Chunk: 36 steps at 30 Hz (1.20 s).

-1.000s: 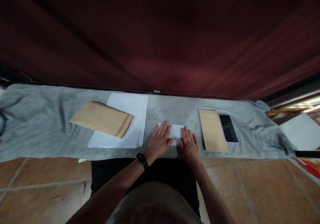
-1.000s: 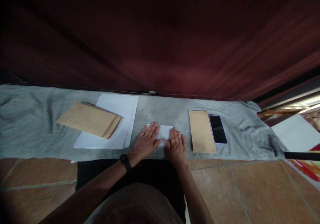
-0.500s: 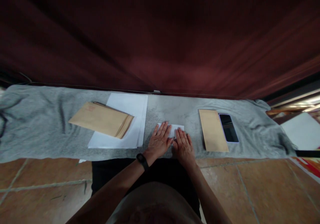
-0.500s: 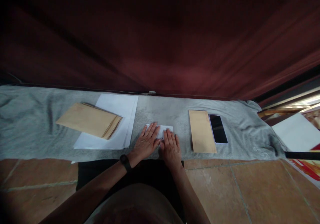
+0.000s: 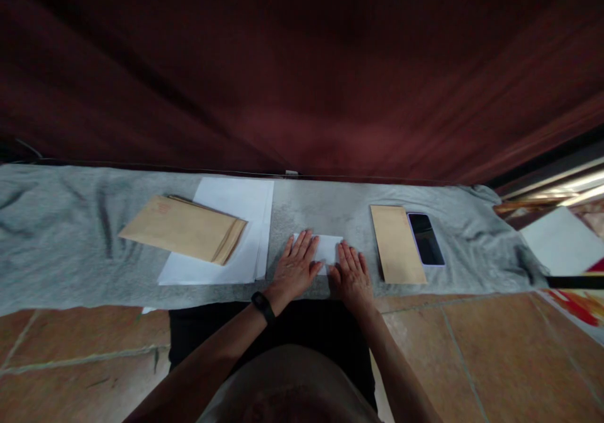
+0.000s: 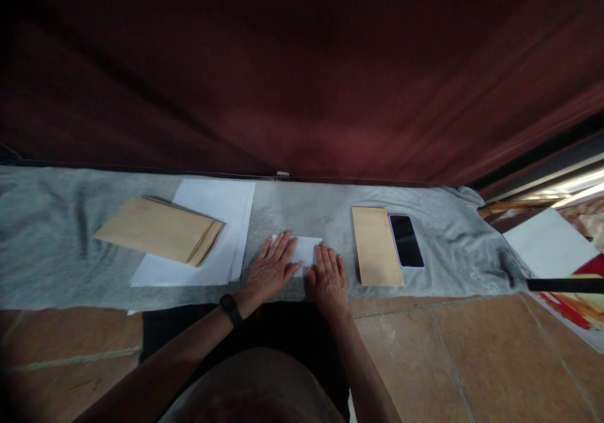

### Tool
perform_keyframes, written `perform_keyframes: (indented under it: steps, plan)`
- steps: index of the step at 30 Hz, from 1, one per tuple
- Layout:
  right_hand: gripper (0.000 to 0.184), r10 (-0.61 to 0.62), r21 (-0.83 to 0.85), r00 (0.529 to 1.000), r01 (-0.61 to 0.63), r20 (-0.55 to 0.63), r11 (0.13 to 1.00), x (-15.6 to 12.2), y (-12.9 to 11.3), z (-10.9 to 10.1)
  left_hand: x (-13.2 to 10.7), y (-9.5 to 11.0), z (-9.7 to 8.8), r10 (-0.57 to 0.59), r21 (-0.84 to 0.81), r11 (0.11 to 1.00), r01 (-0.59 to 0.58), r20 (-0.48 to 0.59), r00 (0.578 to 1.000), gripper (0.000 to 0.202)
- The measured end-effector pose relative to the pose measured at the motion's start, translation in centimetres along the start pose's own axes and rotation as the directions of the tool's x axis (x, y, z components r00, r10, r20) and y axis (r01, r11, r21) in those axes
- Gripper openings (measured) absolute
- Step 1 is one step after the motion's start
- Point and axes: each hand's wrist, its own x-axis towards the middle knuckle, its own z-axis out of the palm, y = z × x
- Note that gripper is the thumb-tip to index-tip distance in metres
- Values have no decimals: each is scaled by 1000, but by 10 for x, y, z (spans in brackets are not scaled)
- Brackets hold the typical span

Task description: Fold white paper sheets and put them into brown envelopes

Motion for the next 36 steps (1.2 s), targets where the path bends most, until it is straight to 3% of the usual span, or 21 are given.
perform_keyframes:
  steps: [18, 26, 31, 36]
  plan:
    - [59, 28, -33, 999, -29, -20, 999, 1, 0, -3, -10, -10, -4, -82, 55, 995, 86, -76, 994, 60]
    - [60, 27, -18, 1000, -27, -10, 999, 0, 4, -1, -39, 17, 0, 177, 23, 984, -176, -22, 984, 61]
    - [60, 28, 69, 999, -25, -42, 997, -2, -10, -8, -43, 20, 0, 189, 29, 982, -188, -15, 982, 64]
    - [62, -130, 195, 990, 118, 48, 974, -18, -39, -17, -45, 16, 1, 206, 43, 978, -206, -4, 979, 68]
